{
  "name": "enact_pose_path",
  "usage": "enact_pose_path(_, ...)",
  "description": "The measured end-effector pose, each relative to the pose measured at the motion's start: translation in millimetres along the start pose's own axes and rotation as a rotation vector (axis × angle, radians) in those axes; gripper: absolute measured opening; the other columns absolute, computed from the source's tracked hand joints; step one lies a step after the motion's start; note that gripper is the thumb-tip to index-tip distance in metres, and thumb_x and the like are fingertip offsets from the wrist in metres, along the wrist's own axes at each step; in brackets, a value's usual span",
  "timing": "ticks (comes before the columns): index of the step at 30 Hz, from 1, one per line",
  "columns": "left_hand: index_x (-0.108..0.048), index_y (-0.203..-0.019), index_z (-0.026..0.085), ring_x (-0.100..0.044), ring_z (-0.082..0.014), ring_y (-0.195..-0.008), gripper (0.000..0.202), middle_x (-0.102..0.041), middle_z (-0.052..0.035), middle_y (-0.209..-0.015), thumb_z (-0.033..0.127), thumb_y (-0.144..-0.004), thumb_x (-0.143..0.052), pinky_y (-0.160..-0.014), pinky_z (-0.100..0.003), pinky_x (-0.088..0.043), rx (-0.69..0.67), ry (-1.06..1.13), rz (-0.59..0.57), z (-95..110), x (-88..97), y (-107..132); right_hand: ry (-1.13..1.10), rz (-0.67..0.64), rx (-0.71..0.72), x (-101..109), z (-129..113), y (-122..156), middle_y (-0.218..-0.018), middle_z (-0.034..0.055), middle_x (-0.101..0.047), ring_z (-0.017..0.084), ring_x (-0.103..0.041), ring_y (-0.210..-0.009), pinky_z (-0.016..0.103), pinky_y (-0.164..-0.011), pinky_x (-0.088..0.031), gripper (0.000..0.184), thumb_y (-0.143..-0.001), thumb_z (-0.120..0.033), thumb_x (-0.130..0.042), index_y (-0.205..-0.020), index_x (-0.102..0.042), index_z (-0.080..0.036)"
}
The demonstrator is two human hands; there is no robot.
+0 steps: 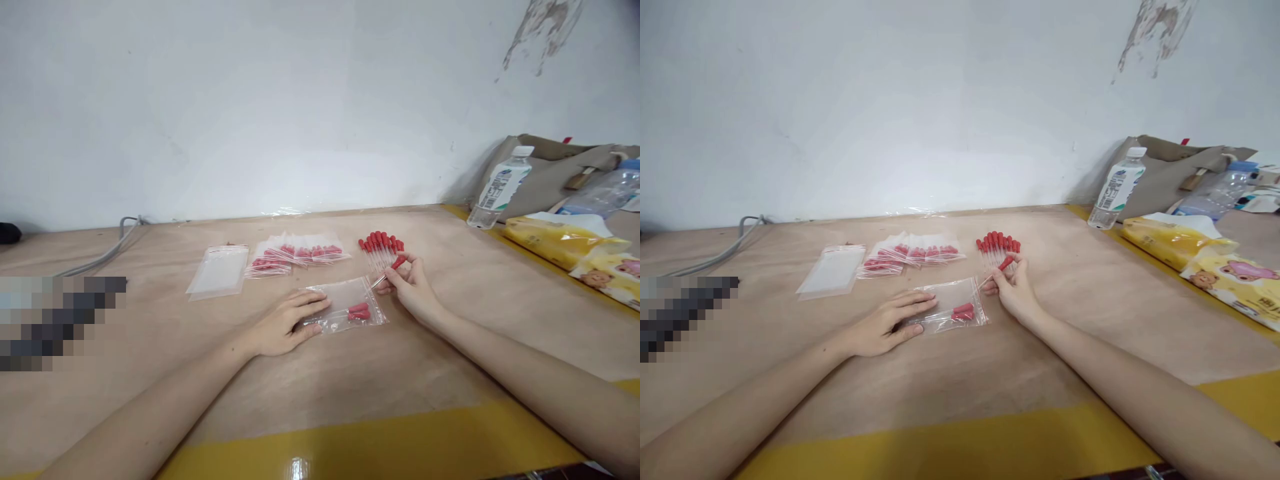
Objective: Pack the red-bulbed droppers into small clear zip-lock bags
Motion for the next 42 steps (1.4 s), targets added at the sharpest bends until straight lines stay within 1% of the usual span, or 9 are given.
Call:
enact_pose_path(6, -0.029, -0.138, 0.024, -0.035, -0.0223, -0.128, 0.051, -0.040, -0.0072, -0.138, 0.040, -0.091, -0.041, -0.106, -0.044, -0.029, 0.001, 0.009, 0.023, -1, -1.0, 1, 0.036, -0.214, -0.155, 0, 2, 7, -0.077, 0.0004, -0.061, 0.015, -0.061, -0.068, 0.033, -0.068, -0.049, 0.035, -0.068, -0.043, -0.065, -0.085, -0.044, -0.022)
enact_pose_path(12, -0.030, -0.138, 0.025, -0.036, -0.0225, -0.127, 0.050, -0.041, -0.0068, -0.137, 0.040, -0.091, -0.041, -0.106, -0.044, -0.029, -0.007, 0.001, 0.028, -2, -0.8, 1, 0.454, -0.579, -0.007, 12, -7, 0, -0.077, 0.0020, -0.062, 0.013, -0.055, -0.070, 0.028, -0.066, -0.045, 0.029, -0.067, -0.040, -0.068, -0.082, -0.061, -0.016)
enact_pose_path(17, -0.031, -0.138, 0.025, -0.037, -0.0231, -0.126, 0.050, -0.042, -0.0075, -0.136, 0.040, -0.091, -0.041, -0.105, -0.044, -0.030, -0.013, -0.015, 0.033, 0, 1.3, 0, 0.503, -0.553, 0.185, -2, -7, -1, -0.079, 0.0036, -0.064, 0.015, -0.058, -0.072, 0.031, -0.069, -0.046, 0.022, -0.068, -0.039, -0.066, -0.077, -0.067, -0.018)
enact_pose_path(21, -0.031, -0.137, 0.025, -0.038, -0.0229, -0.125, 0.050, -0.043, -0.0079, -0.136, 0.039, -0.091, -0.041, -0.105, -0.044, -0.031, -0.019, -0.013, 0.039, 0, 1.0, 0, 0.489, -0.429, 0.199, -12, -2, -1, -0.072, 0.0030, -0.063, 0.016, -0.058, -0.067, 0.031, -0.066, -0.048, 0.018, -0.064, -0.037, -0.069, -0.065, -0.067, -0.019)
enact_pose_path(27, -0.033, -0.137, 0.024, -0.036, -0.0232, -0.127, 0.050, -0.040, -0.0073, -0.138, 0.040, -0.090, -0.043, -0.106, -0.043, -0.028, -0.004, 0.008, 0.023, -3, -1.3, 1, 0.511, -0.531, 0.271, -14, -7, 1, -0.080, 0.0028, -0.064, 0.016, -0.059, -0.078, 0.032, -0.076, -0.046, 0.014, -0.069, -0.035, -0.063, -0.066, -0.068, -0.021)
enact_pose_path(30, -0.037, -0.135, 0.026, -0.035, -0.0227, -0.128, 0.047, -0.040, -0.0051, -0.138, 0.038, -0.090, -0.043, -0.107, -0.043, -0.027, -0.013, 0.008, 0.015, -3, -1.2, 0, 0.613, -0.395, 0.163, -1, -7, -13, -0.073, 0.0029, -0.065, 0.016, -0.057, -0.066, 0.030, -0.064, -0.046, 0.019, -0.069, -0.037, -0.060, -0.072, -0.067, -0.019)
enact_pose_path(33, -0.039, -0.134, 0.026, -0.035, -0.0224, -0.128, 0.045, -0.041, -0.0053, -0.138, 0.038, -0.091, -0.043, -0.106, -0.043, -0.028, -0.023, 0.004, 0.017, -2, -1.0, 0, 0.868, -0.106, 0.266, 14, -17, -37, -0.068, 0.0027, -0.064, 0.016, -0.053, -0.060, 0.029, -0.060, -0.042, 0.015, -0.068, -0.031, -0.060, -0.073, -0.067, -0.019)
enact_pose_path(36, -0.039, -0.134, 0.025, -0.036, -0.0219, -0.127, 0.045, -0.041, -0.0053, -0.138, 0.038, -0.091, -0.042, -0.106, -0.043, -0.029, -0.026, 0.005, 0.014, -2, -1.5, 0, 1.082, 0.056, 0.394, 18, -27, -67, -0.071, 0.0046, -0.064, 0.017, -0.055, -0.065, 0.030, -0.064, -0.041, 0.016, -0.071, -0.025, -0.056, -0.077, -0.069, -0.018)
enact_pose_path(42, -0.038, -0.134, 0.025, -0.037, -0.0222, -0.126, 0.046, -0.043, -0.0060, -0.136, 0.037, -0.091, -0.043, -0.105, -0.043, -0.030, -0.050, 0.012, 0.031, -2, -1.6, 1, 1.334, 0.224, 0.380, 12, -26, -112, -0.092, 0.0142, -0.060, 0.027, -0.054, -0.090, 0.038, -0.078, -0.041, 0.033, -0.078, -0.036, -0.051, -0.097, -0.069, -0.017)
Point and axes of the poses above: each hand's wrist, its own y-axis away from the middle knuckle, its own x-axis out of the back of the hand, z = x × y, the point moved 4 cm from there along -y, towards the middle knuckle
